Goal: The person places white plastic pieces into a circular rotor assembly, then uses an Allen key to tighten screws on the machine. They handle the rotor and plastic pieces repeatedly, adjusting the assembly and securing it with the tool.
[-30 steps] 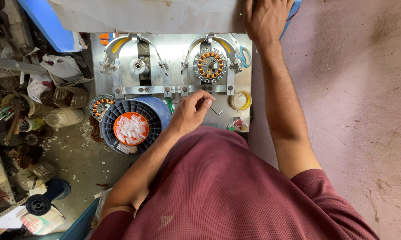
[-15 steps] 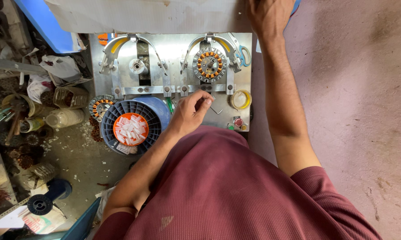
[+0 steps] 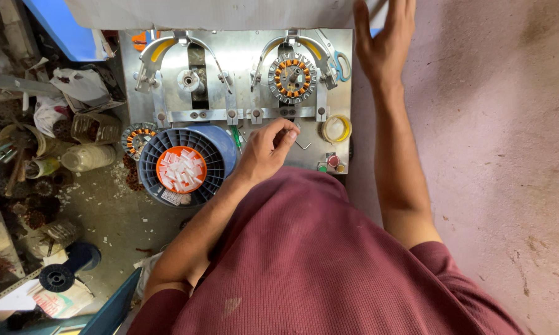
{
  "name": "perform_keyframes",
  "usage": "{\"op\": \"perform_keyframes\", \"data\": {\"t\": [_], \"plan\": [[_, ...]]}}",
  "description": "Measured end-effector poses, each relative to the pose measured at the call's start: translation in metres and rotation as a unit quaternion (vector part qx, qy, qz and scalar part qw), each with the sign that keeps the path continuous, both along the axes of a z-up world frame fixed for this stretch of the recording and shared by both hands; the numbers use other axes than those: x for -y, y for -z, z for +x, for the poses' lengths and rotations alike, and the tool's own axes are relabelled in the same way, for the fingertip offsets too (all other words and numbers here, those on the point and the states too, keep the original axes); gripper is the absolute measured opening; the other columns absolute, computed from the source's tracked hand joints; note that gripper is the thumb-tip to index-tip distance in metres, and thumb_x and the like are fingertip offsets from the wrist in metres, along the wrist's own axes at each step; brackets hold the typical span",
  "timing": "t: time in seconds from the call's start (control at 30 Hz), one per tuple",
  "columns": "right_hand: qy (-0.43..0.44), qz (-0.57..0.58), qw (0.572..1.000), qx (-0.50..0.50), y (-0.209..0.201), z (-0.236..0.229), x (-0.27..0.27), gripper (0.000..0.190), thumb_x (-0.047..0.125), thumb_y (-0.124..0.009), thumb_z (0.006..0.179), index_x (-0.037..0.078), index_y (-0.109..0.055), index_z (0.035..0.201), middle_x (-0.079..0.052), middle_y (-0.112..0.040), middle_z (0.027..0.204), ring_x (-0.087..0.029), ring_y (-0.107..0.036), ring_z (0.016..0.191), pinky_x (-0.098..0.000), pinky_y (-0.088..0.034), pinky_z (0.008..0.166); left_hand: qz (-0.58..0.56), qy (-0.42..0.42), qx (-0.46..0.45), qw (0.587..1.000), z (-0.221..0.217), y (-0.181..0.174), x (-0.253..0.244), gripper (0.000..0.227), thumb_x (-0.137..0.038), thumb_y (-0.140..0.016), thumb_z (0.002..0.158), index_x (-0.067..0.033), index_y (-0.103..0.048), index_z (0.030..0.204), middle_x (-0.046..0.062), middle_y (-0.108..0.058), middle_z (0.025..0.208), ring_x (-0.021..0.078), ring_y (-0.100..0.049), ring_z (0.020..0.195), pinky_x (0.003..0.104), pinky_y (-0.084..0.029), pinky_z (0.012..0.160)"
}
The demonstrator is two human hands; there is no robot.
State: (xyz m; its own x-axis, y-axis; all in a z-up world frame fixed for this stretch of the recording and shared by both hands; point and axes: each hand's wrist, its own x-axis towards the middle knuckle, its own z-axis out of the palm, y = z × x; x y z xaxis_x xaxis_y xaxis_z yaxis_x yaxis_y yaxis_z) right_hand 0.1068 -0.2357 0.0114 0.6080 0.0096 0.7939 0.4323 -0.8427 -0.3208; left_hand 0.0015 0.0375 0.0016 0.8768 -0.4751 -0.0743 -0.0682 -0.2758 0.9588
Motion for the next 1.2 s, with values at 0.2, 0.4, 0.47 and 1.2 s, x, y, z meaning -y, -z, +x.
{"op": "perform_keyframes", "data": {"t": [0.2, 0.4, 0.47, 1.2], "plan": [[0.03, 0.144, 0.894, -0.424, 0.08, -0.15, -0.027, 0.016, 0.011, -0.078, 0.094, 0.007, -0.072, 0.108, -0.012, -0.068, 0.096, -0.022, -0.068, 0.08, -0.0338, -0.057, 0.071, -0.008, -0.019, -0.003, 1.0, -0.009, 0.001, -0.006, 0.02, -0.022, -0.06, 0.104, -0.0048, -0.069, 0.107, 0.007, -0.072, 0.085, 0.013, -0.064, 0.067, 0.03, -0.05, 0.061], [0.094, -0.005, 0.821, -0.563, 0.162, -0.243, -0.034, 0.038, 0.013, -0.078, 0.077, 0.013, -0.071, 0.114, -0.015, -0.062, 0.112, -0.04, -0.064, 0.102, -0.048, -0.054, 0.082, -0.011, 0.004, -0.019, 1.0, -0.017, 0.008, -0.005, 0.017, -0.02, -0.061, 0.104, -0.0047, -0.068, 0.107, 0.007, -0.072, 0.084, 0.0139, -0.069, 0.074, 0.03, -0.054, 0.067], [0.106, -0.001, 0.831, -0.547, 0.178, -0.248, -0.036, 0.034, 0.011, -0.076, 0.082, 0.013, -0.068, 0.115, -0.017, -0.06, 0.113, -0.04, -0.065, 0.101, -0.0483, -0.054, 0.081, 0.0, 0.015, -0.034, 0.999, -0.017, 0.009, -0.003, 0.016, -0.019, -0.061, 0.103, -0.0047, -0.068, 0.106, 0.007, -0.072, 0.082, 0.0148, -0.068, 0.071, 0.03, -0.053, 0.065], [0.127, 0.042, 0.814, -0.565, 0.168, -0.246, -0.03, 0.068, 0.025, -0.088, 0.076, 0.009, -0.054, 0.133, -0.014, -0.051, 0.118, -0.038, -0.058, 0.11, -0.052, -0.052, 0.08, -0.013, 0.006, -0.018, 1.0, -0.025, 0.008, -0.007, 0.017, -0.018, -0.062, 0.103, -0.0032, -0.068, 0.108, 0.006, -0.071, 0.081, 0.0125, -0.066, 0.067, 0.029, -0.052, 0.062]]}}
